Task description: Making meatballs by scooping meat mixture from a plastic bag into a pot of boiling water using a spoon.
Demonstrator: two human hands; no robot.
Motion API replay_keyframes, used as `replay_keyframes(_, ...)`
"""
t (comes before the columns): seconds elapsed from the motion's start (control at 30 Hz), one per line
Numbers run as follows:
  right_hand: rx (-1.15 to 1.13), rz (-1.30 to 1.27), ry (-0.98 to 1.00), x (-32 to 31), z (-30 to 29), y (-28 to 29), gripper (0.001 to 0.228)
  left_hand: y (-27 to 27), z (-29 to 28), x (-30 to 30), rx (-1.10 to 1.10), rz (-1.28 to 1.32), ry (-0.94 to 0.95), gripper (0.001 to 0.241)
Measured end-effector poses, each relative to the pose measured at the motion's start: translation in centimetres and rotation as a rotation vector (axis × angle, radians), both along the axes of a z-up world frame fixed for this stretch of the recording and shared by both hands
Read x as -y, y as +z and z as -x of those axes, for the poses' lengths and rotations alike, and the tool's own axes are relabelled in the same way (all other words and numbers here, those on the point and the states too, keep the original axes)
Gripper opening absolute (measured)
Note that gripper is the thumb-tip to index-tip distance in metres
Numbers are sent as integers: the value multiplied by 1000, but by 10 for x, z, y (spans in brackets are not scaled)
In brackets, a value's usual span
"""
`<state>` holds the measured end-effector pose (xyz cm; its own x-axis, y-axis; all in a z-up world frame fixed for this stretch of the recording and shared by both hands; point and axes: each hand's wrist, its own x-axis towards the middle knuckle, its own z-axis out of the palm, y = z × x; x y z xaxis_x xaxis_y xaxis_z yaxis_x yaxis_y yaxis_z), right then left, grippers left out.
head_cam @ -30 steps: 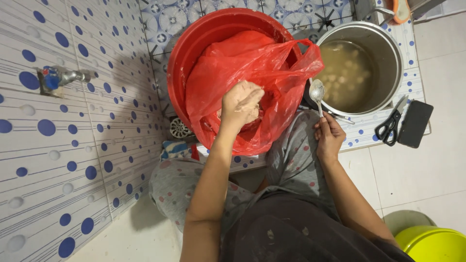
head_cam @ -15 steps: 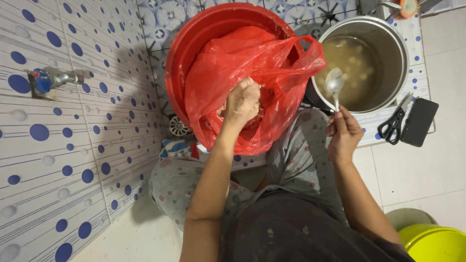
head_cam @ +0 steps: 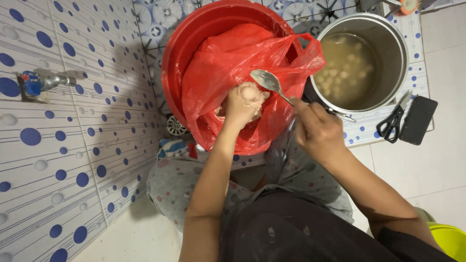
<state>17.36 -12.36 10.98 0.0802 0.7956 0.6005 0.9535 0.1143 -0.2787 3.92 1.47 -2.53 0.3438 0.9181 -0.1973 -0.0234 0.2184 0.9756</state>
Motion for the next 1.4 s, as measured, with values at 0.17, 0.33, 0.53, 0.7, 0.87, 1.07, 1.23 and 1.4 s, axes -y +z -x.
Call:
replay_keyframes(0.17, 128, 38, 3, -19, 11, -6, 22, -78, -5, -9, -105, -180, 25, 10)
replay_keyframes(0.33, -268, 272, 4, -18, 7, -19, 14, -68, -4, -4, -275, -197, -1, 18)
replay_keyframes(0.53, -1263, 666, -174, -8, -15, -40, 20, -86, -4, -2, -392, -161, -28, 29)
replay_keyframes(0.7, -1517, 602, -257, 25, -71, -45, 28, -155, -1, -13, -500, -195, -106, 28)
replay_keyframes(0.87, -1120, 363, -491, 50, -188, -120, 16, -177, 18, -20, -601, -425, -146, 26)
replay_keyframes(1.07, -400, 549, -650, 51, -311, -307, 18, -152, 25, -21, -1226, -87, -567, 83)
replay_keyframes(1.23, -289, 445, -540, 15, -288, -285, 28, -225, 41, -13, -1482, -387, -556, 39)
replay_keyframes(1.4, -512, 196, -495, 20, -297, -264, 33, -173, 41, -14, -1448, -396, -532, 18)
